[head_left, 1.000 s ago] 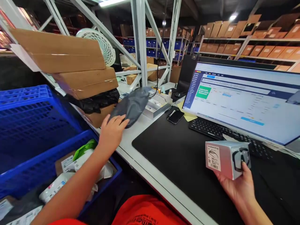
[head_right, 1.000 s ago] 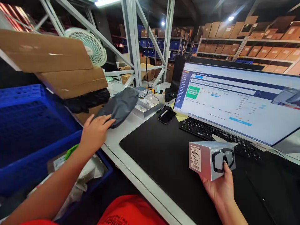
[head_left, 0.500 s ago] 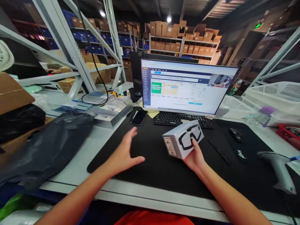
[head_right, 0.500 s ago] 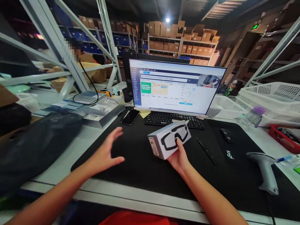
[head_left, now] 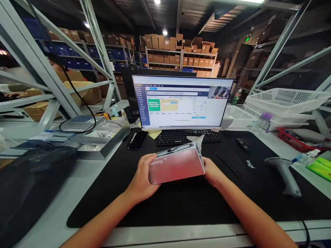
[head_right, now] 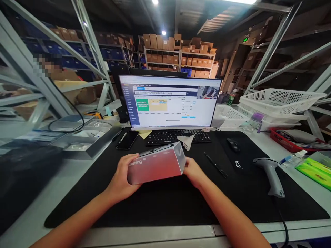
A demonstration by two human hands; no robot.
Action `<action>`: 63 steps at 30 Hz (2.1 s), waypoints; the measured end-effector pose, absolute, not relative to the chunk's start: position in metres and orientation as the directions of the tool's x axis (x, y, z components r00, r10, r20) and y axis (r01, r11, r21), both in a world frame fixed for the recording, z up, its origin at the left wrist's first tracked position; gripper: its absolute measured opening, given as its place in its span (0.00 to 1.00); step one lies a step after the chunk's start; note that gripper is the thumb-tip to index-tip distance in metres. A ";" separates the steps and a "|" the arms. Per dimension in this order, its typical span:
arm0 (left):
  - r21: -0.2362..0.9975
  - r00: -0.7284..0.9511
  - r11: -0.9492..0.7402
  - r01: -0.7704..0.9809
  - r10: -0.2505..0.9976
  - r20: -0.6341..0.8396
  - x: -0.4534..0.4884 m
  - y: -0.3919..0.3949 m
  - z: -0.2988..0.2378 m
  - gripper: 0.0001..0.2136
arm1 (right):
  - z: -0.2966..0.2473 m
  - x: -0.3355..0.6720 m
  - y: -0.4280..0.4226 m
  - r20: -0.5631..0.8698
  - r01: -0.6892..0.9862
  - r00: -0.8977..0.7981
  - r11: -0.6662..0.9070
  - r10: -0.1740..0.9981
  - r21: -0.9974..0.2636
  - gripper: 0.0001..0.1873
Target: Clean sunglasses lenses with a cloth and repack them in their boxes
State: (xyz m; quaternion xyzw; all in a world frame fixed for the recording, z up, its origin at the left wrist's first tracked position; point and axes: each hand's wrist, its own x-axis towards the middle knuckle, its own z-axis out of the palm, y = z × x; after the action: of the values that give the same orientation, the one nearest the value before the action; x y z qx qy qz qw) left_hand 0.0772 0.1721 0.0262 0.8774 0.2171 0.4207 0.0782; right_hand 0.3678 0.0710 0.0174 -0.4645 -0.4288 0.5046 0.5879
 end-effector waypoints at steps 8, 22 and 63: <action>-0.158 0.523 -0.937 0.312 0.030 0.852 0.059 0.196 -0.003 0.32 | 0.015 0.360 0.066 0.025 -0.535 -0.033 0.003 0.999 -0.845 0.40; 0.970 0.719 -0.242 0.027 0.679 0.150 0.045 0.194 0.009 0.57 | 0.006 0.341 0.047 0.346 -0.019 0.058 0.347 0.936 -0.937 0.67; 0.066 0.534 -0.996 0.060 0.088 0.841 0.043 0.184 0.013 0.23 | 0.001 0.377 0.083 -0.265 -0.318 -0.162 -0.304 0.951 -0.898 0.35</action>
State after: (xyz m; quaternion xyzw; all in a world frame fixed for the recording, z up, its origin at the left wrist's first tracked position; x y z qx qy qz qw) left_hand 0.0427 0.1839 0.0129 0.8757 0.0423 0.4808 0.0143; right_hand 0.3768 0.0834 0.0013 -0.4444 -0.3557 0.6743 0.4704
